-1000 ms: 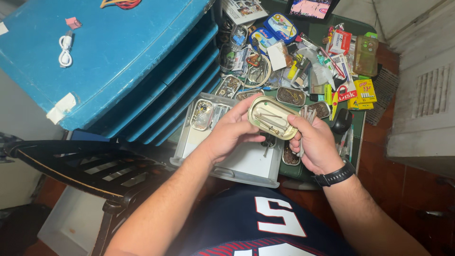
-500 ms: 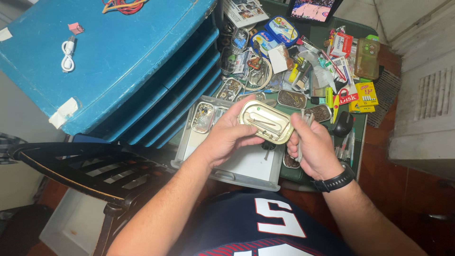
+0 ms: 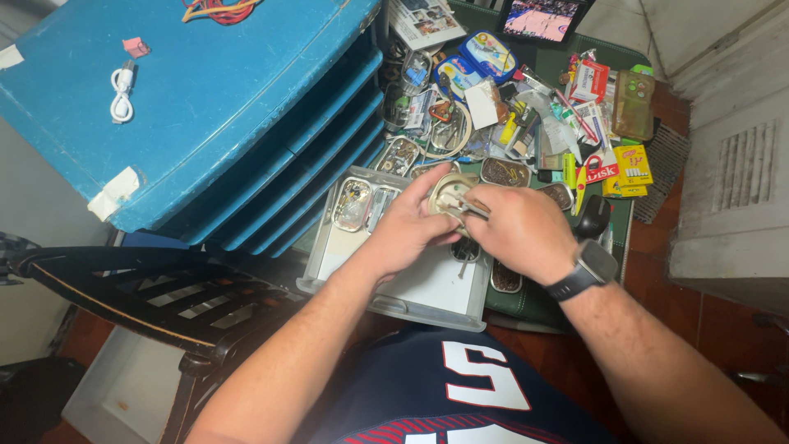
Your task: The person organizes small hardware items on a cluttered table. They pick up metal tins and plastic bags containing screws, nails, and fasteners, then place them into a white plastic tray. The person repeatedly sorts and arranges the items within the tray compartments.
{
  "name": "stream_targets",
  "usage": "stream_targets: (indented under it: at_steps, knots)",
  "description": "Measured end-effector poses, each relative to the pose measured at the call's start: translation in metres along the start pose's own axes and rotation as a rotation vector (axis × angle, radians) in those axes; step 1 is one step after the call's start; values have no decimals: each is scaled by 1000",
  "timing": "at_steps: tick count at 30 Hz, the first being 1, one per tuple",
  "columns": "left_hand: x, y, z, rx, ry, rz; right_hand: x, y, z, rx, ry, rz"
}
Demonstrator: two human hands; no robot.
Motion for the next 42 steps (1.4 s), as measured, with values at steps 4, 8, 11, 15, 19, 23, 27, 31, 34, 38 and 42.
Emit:
stream_targets:
  at_steps: [4, 8, 11, 15, 19, 23, 27, 31, 34, 38, 42]
  knots:
    - [3, 18, -2, 5, 50, -31, -3, 13, -6, -24, -84, 117]
    - [3, 33, -14, 52, 52, 9, 5, 23, -24, -77, 53, 152]
    - [1, 35, -20, 70, 73, 29, 7, 28, -32, -78, 115, 183]
    - [-1, 39, -19, 89, 93, 20, 2, 25, -41, -156, 152, 167]
    - [7, 42, -10, 114, 44, -4, 2, 8, -62, -53, 413, -144]
    - [26, 35, 3, 142, -22, -83, -11, -57, -114, -584, 992, -198]
    - [45, 21, 11, 195, 11, -207, -85, -121, -150, -984, 964, -66]
    - [53, 10, 18, 254, 41, -307, -147, -150, -172, -1055, 938, -4]
    - [47, 9, 21, 248, 42, -277, -144, -153, -176, -1073, 1004, -114]
    - [32, 9, 22, 224, 28, -197, -100, -131, -155, -920, 1548, -163]
    - [17, 10, 16, 233, 21, -148, -59, -96, -119, -698, 1821, -144]
Point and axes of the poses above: each hand's wrist, its own y-axis towards the middle knuckle, its own x-axis out of the back of the hand, z = x × y, the point moved 2 cm from there along y, towards the middle knuckle, and after that the axes turned 10 degrees about x, right-handed, at the moved point
